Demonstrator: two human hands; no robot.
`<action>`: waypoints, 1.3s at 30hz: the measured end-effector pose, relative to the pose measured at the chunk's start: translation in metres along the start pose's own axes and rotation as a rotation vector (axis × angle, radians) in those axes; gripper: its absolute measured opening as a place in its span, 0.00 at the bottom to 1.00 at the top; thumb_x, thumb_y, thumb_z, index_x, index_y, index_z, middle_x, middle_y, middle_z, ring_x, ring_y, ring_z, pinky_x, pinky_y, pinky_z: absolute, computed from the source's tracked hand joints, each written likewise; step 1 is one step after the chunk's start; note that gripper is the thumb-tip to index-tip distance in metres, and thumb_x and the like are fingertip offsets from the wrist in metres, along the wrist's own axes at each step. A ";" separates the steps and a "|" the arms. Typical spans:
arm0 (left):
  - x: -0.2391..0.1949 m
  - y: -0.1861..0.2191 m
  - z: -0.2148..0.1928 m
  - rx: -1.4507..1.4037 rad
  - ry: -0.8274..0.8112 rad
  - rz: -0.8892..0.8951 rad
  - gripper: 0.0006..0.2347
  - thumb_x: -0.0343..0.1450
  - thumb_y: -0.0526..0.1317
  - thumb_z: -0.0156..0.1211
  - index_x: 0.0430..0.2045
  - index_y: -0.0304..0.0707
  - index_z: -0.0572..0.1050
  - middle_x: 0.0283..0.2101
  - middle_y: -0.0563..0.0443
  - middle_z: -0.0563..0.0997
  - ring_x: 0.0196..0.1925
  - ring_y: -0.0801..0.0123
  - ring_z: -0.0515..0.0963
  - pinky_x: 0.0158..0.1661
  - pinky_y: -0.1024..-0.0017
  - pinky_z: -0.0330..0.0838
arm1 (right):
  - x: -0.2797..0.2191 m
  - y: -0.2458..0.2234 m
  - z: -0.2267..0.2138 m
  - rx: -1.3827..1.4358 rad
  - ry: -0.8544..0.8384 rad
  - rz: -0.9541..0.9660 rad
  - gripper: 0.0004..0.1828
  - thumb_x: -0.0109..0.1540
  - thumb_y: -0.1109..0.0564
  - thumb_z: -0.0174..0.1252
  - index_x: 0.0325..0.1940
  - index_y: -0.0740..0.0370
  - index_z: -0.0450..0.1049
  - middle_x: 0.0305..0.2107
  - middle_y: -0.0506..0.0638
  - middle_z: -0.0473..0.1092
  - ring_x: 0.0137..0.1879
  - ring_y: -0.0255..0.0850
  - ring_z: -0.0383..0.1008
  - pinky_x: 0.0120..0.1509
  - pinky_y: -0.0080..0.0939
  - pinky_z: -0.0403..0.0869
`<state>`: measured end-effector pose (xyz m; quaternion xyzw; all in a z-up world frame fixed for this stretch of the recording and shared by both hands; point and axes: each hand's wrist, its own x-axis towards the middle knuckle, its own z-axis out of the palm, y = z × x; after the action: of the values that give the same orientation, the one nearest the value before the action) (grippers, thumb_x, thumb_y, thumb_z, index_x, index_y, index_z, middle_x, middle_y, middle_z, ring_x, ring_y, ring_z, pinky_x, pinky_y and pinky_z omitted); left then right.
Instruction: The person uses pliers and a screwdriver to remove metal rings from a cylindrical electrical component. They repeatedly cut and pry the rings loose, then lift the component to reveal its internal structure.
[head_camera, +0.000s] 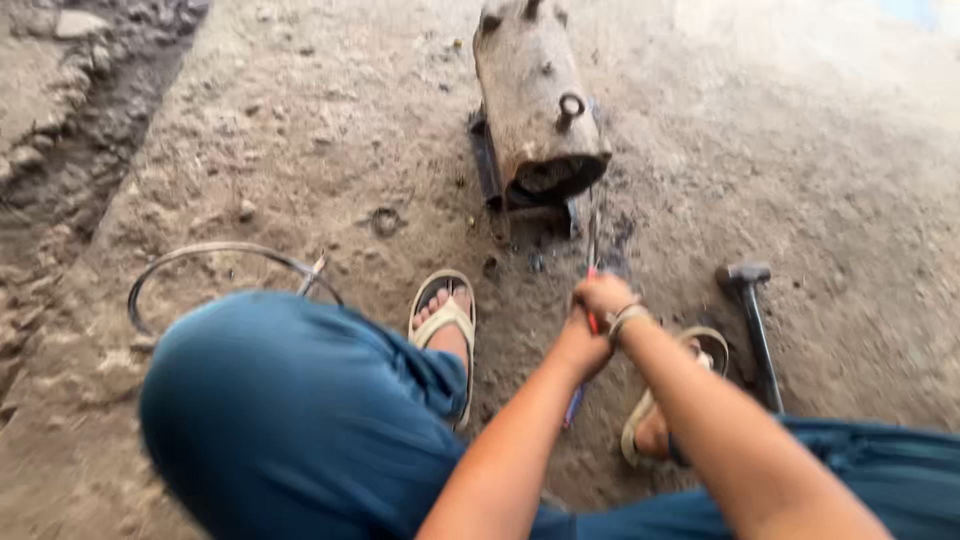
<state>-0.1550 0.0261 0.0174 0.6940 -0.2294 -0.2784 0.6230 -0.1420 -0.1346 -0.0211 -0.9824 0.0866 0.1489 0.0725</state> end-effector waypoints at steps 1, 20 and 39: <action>-0.002 -0.001 0.003 -0.042 -0.045 0.018 0.28 0.66 0.43 0.63 0.62 0.32 0.67 0.60 0.30 0.78 0.64 0.42 0.77 0.62 0.60 0.70 | -0.004 0.002 0.001 0.218 0.013 0.188 0.15 0.53 0.50 0.59 0.40 0.56 0.83 0.37 0.61 0.77 0.45 0.55 0.77 0.51 0.52 0.75; 0.055 0.130 -0.088 0.671 -0.592 -0.361 0.35 0.57 0.52 0.74 0.60 0.49 0.68 0.55 0.45 0.77 0.57 0.53 0.77 0.54 0.56 0.70 | -0.170 -0.017 -0.164 1.295 -0.310 0.724 0.14 0.58 0.57 0.59 0.42 0.70 0.70 0.26 0.62 0.76 0.30 0.53 0.76 0.35 0.54 0.77; 0.121 0.099 -0.059 0.083 -0.185 -0.138 0.06 0.68 0.38 0.63 0.32 0.39 0.86 0.25 0.44 0.85 0.23 0.70 0.81 0.30 0.68 0.75 | -0.199 -0.030 -0.242 1.443 -0.630 0.524 0.35 0.51 0.56 0.52 0.63 0.65 0.67 0.45 0.67 0.80 0.16 0.36 0.68 0.19 0.34 0.69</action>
<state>-0.0226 -0.0228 0.1079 0.7046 -0.2491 -0.3738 0.5494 -0.2558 -0.1161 0.2721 -0.5549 0.3626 0.3369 0.6686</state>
